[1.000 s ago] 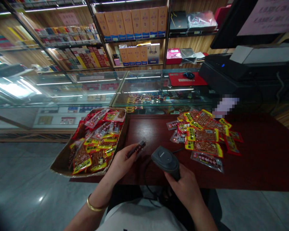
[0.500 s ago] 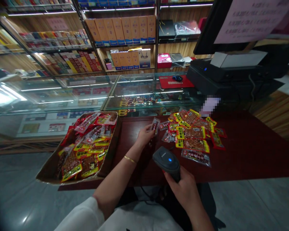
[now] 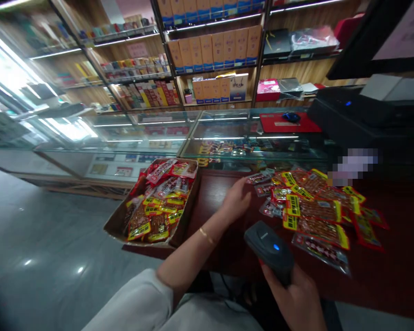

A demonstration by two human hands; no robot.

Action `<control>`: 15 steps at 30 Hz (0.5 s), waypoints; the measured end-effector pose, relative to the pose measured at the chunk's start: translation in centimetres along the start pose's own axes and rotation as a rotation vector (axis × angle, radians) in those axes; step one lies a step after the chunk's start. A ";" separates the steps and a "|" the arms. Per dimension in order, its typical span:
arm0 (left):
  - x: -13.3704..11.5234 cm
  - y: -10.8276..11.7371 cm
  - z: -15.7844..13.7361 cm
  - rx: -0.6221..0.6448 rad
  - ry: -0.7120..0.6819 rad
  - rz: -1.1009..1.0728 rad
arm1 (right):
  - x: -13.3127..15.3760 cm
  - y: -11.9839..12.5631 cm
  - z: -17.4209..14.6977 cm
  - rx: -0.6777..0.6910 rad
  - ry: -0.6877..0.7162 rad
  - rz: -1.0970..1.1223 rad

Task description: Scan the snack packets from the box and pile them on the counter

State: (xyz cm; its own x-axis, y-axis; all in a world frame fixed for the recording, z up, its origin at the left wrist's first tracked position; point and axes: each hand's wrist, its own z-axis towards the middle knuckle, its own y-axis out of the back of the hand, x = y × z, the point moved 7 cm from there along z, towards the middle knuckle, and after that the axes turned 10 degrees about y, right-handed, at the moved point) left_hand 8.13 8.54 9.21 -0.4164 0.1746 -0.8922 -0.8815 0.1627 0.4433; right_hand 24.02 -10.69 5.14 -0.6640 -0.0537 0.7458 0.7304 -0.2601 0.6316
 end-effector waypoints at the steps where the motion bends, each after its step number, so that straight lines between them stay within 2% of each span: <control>1: -0.1 2.1 -2.4 -0.038 -0.018 0.010 | -0.2 -0.2 0.2 0.014 -0.012 -0.006; 3: 0.1 7.1 -6.8 -0.140 0.007 0.075 | -0.3 -0.5 0.5 0.011 -0.040 0.009; 5: 1.0 13.4 -10.3 -0.318 0.075 0.207 | 0.1 -1.1 0.8 0.010 -0.057 0.048; 7: 2.5 19.4 -12.1 -0.463 0.178 0.386 | 0.9 -1.9 1.1 0.026 -0.050 0.092; 9: 4.2 23.6 -12.2 -0.503 0.259 0.546 | 1.7 -2.7 1.4 0.038 -0.039 0.128; 11: 5.7 25.6 -10.8 -0.456 0.309 0.661 | 2.3 -3.6 1.6 0.058 -0.026 0.160; 15: 7.4 25.4 -7.4 -0.287 0.397 0.889 | 3.3 -4.6 1.6 0.104 0.007 0.198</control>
State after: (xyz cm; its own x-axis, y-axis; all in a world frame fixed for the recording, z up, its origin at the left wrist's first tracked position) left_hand -19.04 6.83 13.22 -0.9453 -0.2248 -0.2365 -0.2146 -0.1175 0.9696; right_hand 18.69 -8.15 4.99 -0.5068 -0.1009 0.8561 0.8590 -0.1426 0.4917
